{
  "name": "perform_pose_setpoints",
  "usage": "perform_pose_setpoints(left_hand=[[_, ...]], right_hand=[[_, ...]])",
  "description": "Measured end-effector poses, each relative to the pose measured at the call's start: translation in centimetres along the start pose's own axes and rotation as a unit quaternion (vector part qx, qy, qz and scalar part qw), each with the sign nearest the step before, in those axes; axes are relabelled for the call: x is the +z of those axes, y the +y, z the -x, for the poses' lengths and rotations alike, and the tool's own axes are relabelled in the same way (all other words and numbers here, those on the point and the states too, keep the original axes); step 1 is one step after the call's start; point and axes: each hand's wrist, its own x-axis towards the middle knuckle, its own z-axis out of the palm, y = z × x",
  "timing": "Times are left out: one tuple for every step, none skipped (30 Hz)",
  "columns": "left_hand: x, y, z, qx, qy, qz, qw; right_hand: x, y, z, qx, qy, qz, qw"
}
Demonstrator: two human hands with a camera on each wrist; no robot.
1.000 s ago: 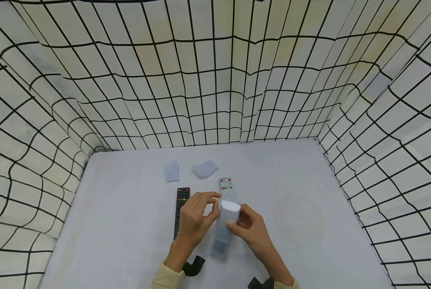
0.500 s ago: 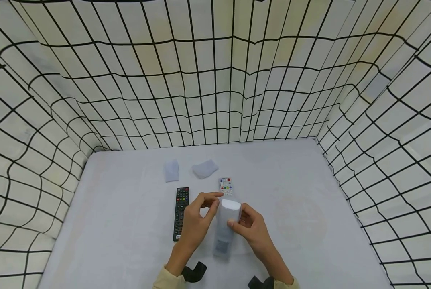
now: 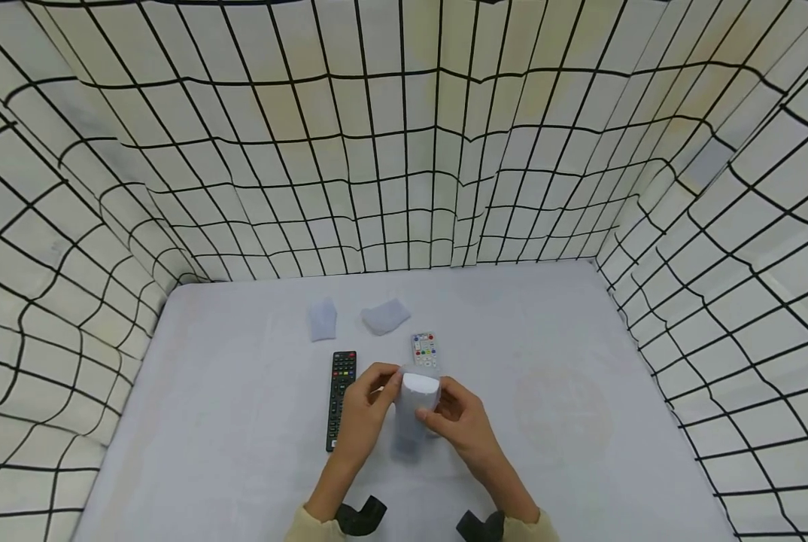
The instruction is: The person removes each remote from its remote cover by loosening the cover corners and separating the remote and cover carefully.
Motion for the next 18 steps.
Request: perform_pose_setpoints(left_hand=[[-0.1,0.1,0.0,0.002,0.005,0.002,1.0000],[-0.2,0.1,0.0,0.004,0.011,0.003,0.9999],[-0.3,0.1,0.0,0.004,0.018,0.002,0.9998],[-0.4,0.1,0.0,0.003,0.024,0.001,0.9997],[-0.5,0.0,0.0,0.003,0.031,-0.002,0.9995],[-0.6,0.0,0.1,0.001,0.037,-0.003,0.9993],[-0.7,-0.1,0.0,0.001,0.044,-0.006,0.9990],[-0.8,-0.1,0.0,0.000,0.051,-0.008,0.9987],[-0.9,-0.2,0.0,-0.001,0.058,-0.009,0.9983],[-1.0,-0.3,0.0,-0.001,0.064,-0.010,0.9979],[-1.1,-0.4,0.0,0.001,0.068,-0.010,0.9976],[-1.2,-0.5,0.0,0.002,0.071,-0.010,0.9974],[-1.3,-0.6,-0.1,0.004,0.074,-0.010,0.9972],[-1.5,-0.8,-0.1,0.005,0.076,-0.009,0.9970],[-1.5,-0.9,-0.1,0.008,0.079,-0.009,0.9968],[-1.6,-1.0,-0.1,0.009,0.082,-0.009,0.9965],[-1.7,-1.1,0.0,0.012,0.084,-0.010,0.9963],[-1.8,-1.3,-0.1,0.014,0.087,-0.011,0.9960]], right_hand=[[0.1,0.0,-0.1,-0.002,-0.001,0.002,1.000],[0.2,0.0,-0.3,-0.004,-0.002,0.004,1.000],[0.3,0.0,-0.4,-0.006,-0.003,0.005,1.000],[0.4,0.0,-0.5,-0.008,-0.004,0.004,1.000],[0.4,0.0,-0.6,-0.010,-0.006,0.003,1.000],[0.4,0.1,-0.7,-0.011,-0.006,0.003,1.000],[0.5,0.2,-0.7,-0.012,-0.006,0.001,1.000],[0.5,0.2,-0.8,-0.012,-0.006,-0.003,1.000],[0.6,0.3,-0.9,-0.013,-0.005,-0.006,1.000],[0.7,0.4,-1.0,-0.012,-0.003,-0.008,1.000],[0.8,0.5,-1.1,-0.012,0.000,-0.009,1.000],[0.9,0.5,-1.2,-0.011,0.003,-0.012,1.000],[1.1,0.6,-1.3,-0.009,0.006,-0.018,1.000],[1.2,0.6,-1.5,-0.007,0.009,-0.021,1.000],[1.4,0.7,-1.6,-0.005,0.011,-0.023,1.000],[1.5,0.7,-1.7,-0.002,0.011,-0.028,1.000],[1.7,0.8,-1.8,0.001,0.011,-0.034,0.999],[1.8,0.9,-1.9,0.004,0.010,-0.038,0.999]])
